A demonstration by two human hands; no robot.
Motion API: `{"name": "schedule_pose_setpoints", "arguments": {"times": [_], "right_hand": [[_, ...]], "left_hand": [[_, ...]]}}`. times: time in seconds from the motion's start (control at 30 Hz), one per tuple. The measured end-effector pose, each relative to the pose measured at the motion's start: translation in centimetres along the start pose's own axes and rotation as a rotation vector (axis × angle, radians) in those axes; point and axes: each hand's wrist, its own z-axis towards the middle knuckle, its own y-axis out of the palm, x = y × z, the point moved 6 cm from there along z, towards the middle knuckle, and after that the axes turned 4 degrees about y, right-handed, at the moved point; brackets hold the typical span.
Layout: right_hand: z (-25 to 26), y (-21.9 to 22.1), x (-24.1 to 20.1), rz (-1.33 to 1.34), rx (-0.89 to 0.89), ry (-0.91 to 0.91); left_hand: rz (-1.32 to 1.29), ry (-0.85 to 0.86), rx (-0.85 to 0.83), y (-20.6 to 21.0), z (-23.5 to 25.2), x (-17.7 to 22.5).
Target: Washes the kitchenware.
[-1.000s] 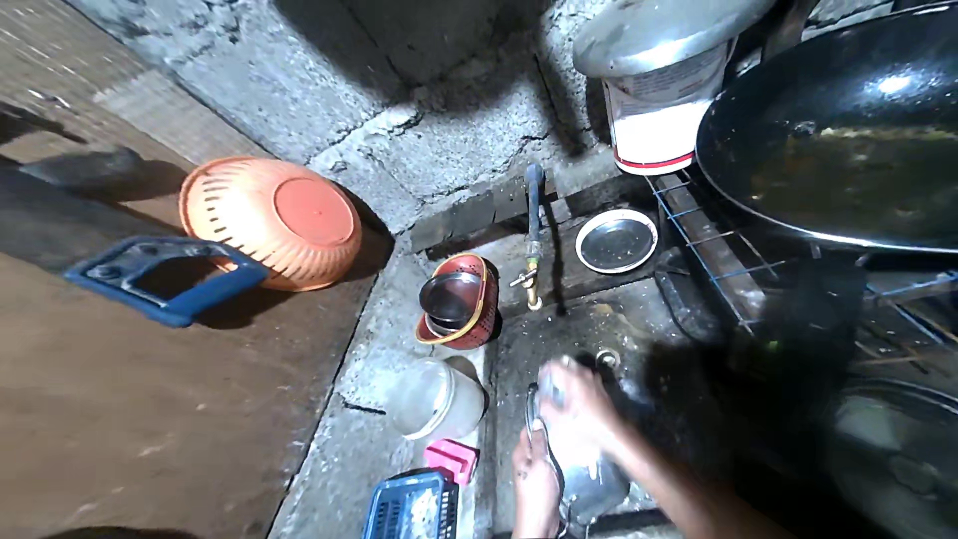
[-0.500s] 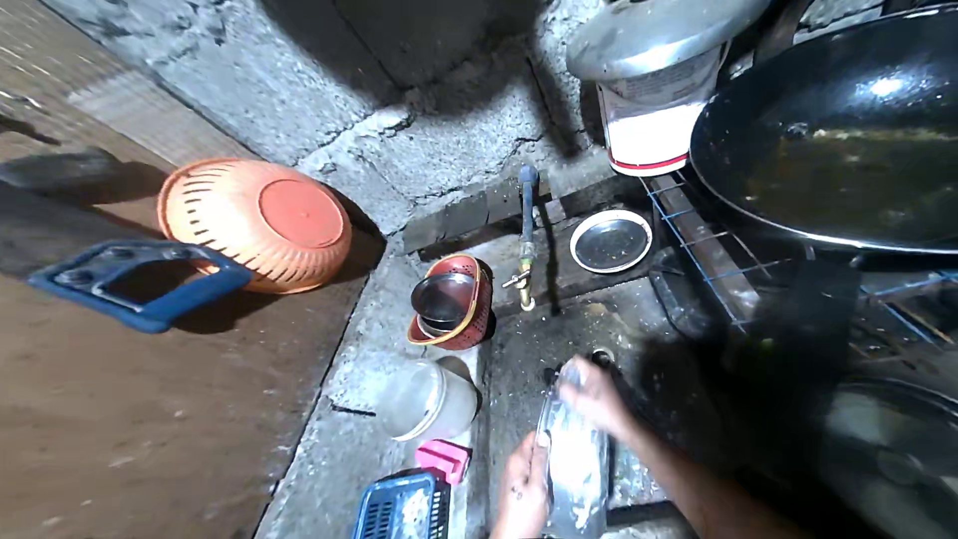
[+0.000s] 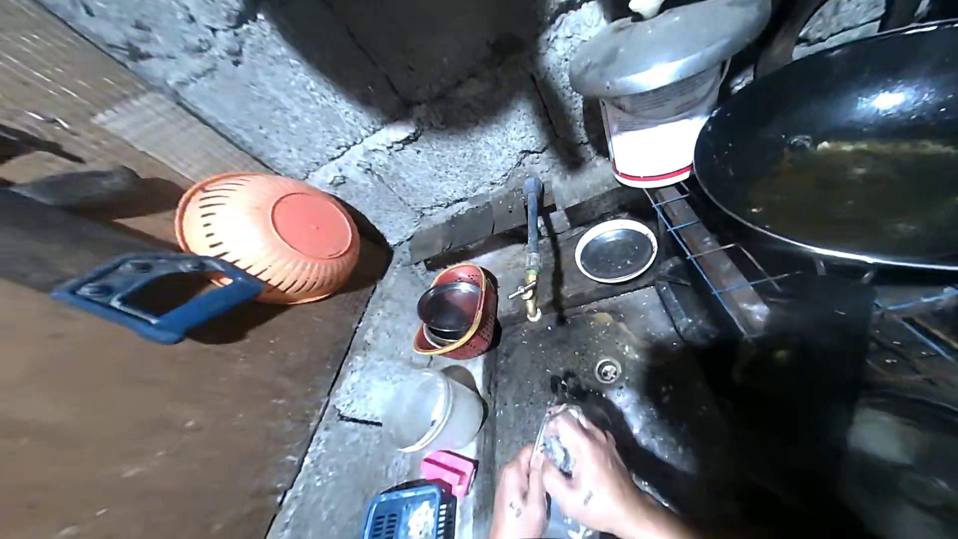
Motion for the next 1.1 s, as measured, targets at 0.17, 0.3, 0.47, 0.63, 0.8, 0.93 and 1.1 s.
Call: {"name": "schedule_pose_setpoints", "arguments": {"times": [0.17, 0.3, 0.47, 0.63, 0.8, 0.93, 1.1], "right_hand": [[4.1, -2.6, 5.0, 0.35, 0.093, 0.335], [5.7, -2.1, 10.8, 0.932, -0.139, 0.696], [8.4, -4.7, 6.5, 0.6, -0.119, 0.128], [7.1, -2.5, -0.6, 0.02, -0.31, -0.233], [0.5, -1.0, -3.3, -0.138, -0.058, -0.263], [4.6, -3.2, 2.1, 0.107, -0.02, 0.152], [1.7, -1.1, -1.7, -0.109, -0.201, 0.036]], "left_hand": [[-0.147, 0.096, 0.013, -0.9, -1.0, 0.9], [-0.458, 0.22, 0.244, -3.0, -1.6, 2.1], [-0.499, 0.111, -0.023, -3.3, -1.3, 1.2], [-0.428, -0.27, -0.094, -0.7, 0.3, 0.3], [-0.45, -0.246, 0.327, -0.6, 0.1, 0.7], [-0.455, -0.179, 0.424, 0.6, -1.3, 0.0], [-0.443, -0.14, 0.427, 0.4, -1.7, -0.8]]}}
